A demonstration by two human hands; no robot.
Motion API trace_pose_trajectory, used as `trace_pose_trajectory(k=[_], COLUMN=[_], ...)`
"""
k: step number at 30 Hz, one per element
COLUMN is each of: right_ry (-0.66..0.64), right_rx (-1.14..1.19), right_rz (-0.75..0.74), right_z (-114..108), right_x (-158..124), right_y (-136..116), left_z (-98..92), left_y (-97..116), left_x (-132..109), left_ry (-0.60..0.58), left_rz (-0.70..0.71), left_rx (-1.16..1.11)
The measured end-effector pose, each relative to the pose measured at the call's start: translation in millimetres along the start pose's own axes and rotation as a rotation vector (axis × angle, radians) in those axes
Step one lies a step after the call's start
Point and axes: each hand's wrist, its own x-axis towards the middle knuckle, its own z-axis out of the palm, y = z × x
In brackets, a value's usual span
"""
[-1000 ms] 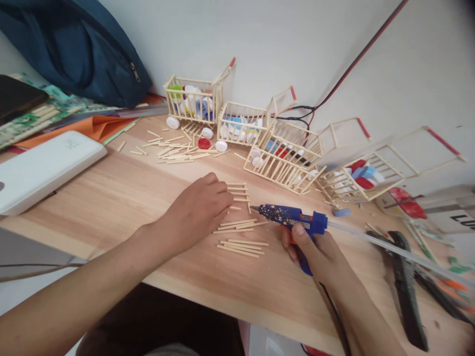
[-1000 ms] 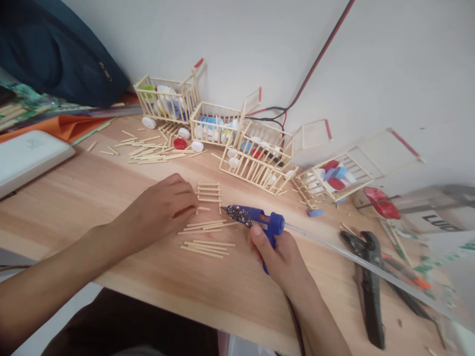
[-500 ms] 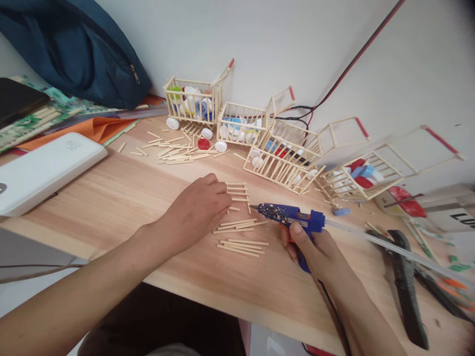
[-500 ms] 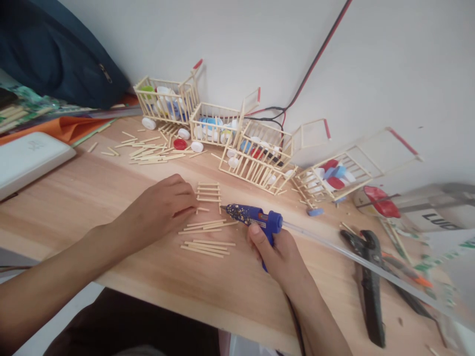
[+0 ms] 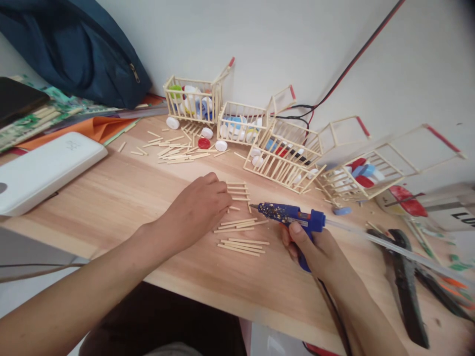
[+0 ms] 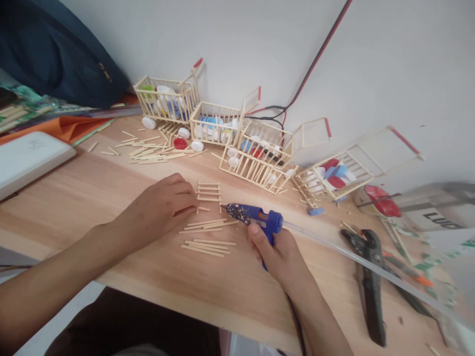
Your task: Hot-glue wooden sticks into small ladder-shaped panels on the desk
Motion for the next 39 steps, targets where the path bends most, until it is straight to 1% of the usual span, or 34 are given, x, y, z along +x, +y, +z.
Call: trace_pose_trajectory(k=[11,23,29,39], right_ry=[0.019,0.006,0.019,0.013], right_rx=[-0.072,-0.092,-0.072,-0.102], right_rz=[-0.023,-0.044,-0.015,-0.023], right_z=[-0.4,-1.2,0.5,-0.8], right_x=[-1.6,-2.4,-1.6,-1.9], right_y=[-0.4,-4.0,0.7,-2.4], left_z=[1.1,2.2,1.3,1.8], left_y=[-1.0,-2.1,-1.5,-0.7], left_x=[-0.3,0.9,0.3,1.4], left_ry=[-0.034,-0.031,-0.044,-0.052], left_rz=[-0.029,-0.029,-0.034,-0.045], left_rx=[-0.026,-0.026,-0.021,-0.022])
